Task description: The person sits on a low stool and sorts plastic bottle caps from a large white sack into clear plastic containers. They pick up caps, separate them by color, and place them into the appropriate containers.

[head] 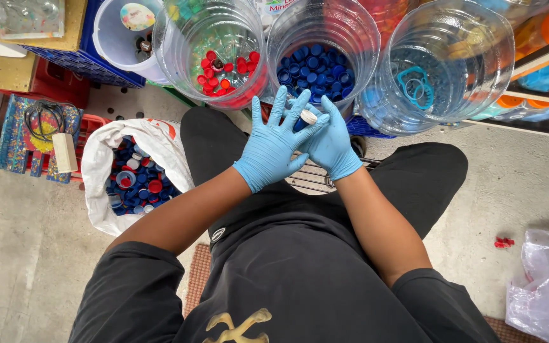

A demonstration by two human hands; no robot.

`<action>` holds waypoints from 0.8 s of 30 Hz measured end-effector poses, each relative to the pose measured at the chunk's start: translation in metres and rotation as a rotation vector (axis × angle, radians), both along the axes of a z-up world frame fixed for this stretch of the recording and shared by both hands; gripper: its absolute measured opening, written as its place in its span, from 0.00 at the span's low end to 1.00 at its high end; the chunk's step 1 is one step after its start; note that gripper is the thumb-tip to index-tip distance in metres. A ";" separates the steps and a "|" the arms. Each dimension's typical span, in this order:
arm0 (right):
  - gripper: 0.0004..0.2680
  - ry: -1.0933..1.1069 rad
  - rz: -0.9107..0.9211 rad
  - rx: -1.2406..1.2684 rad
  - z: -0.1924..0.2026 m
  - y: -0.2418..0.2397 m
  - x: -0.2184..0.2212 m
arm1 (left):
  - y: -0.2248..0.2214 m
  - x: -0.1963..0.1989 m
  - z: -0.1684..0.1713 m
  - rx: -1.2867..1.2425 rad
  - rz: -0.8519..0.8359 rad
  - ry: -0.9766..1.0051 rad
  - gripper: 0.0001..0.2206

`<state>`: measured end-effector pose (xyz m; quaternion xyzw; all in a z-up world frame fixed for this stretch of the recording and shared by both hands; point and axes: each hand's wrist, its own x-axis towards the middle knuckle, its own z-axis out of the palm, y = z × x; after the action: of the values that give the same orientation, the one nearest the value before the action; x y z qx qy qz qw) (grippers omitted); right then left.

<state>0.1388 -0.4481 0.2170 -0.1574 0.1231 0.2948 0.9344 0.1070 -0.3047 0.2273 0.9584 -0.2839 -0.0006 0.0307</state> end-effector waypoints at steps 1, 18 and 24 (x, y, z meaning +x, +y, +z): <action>0.19 0.005 0.002 -0.009 0.002 0.000 -0.001 | 0.000 -0.001 -0.001 -0.004 0.002 0.010 0.36; 0.19 0.000 0.024 -0.041 -0.002 0.001 -0.006 | 0.006 -0.003 -0.013 -0.040 -0.022 0.043 0.37; 0.20 -0.002 0.031 -0.074 -0.021 -0.001 -0.005 | 0.006 -0.004 -0.017 -0.052 -0.038 0.054 0.35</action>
<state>0.1338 -0.4489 0.1963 -0.1941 0.1303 0.3043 0.9235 0.1030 -0.2984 0.2098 0.9513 -0.3009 -0.0198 0.0635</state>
